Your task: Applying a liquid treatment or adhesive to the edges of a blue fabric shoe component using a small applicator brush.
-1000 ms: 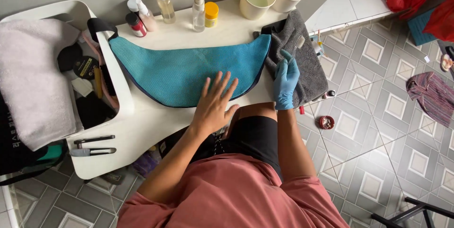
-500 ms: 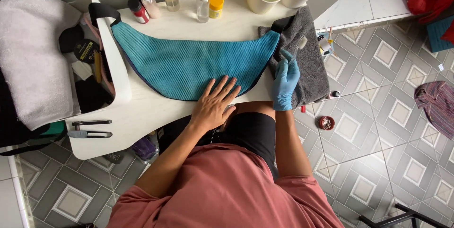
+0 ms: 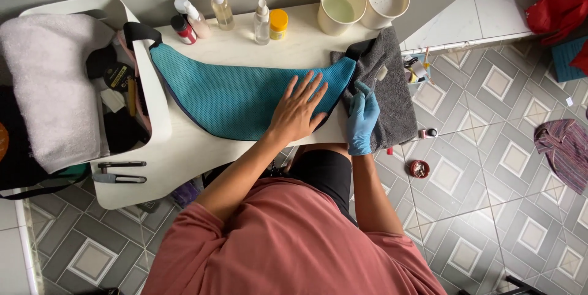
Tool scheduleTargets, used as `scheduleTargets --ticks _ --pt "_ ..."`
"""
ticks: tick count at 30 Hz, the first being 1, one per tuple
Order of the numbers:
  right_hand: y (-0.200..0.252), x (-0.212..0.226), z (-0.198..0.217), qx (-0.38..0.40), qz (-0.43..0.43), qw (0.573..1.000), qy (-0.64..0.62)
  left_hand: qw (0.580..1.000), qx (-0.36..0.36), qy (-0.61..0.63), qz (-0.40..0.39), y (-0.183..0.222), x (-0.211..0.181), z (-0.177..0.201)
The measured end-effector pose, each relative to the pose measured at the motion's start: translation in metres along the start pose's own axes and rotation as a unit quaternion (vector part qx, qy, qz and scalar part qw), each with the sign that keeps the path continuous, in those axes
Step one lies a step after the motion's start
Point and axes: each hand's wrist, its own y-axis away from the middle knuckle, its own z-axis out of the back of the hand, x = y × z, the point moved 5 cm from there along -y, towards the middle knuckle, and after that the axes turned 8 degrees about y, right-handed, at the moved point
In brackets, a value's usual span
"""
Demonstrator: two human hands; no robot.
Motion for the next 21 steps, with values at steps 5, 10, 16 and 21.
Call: scheduleTargets --ticks 5,10,16,21 --pt "0.0 0.007 0.004 -0.009 -0.006 1.0 -0.004 0.996 0.077 -0.021 0.028 -0.014 0.008 -0.02" --pt "0.002 0.01 0.0 -0.006 -0.008 1.0 0.006 1.0 0.019 -0.014 0.0 -0.008 0.018 -0.03" --pt "-0.001 0.033 -0.003 0.003 -0.02 1.0 0.023 0.996 -0.062 0.022 -0.058 -0.001 0.036 -0.06" --pt "0.002 0.043 -0.009 -0.007 -0.006 0.999 0.04 0.985 -0.126 0.109 -0.053 0.005 0.029 -0.038"
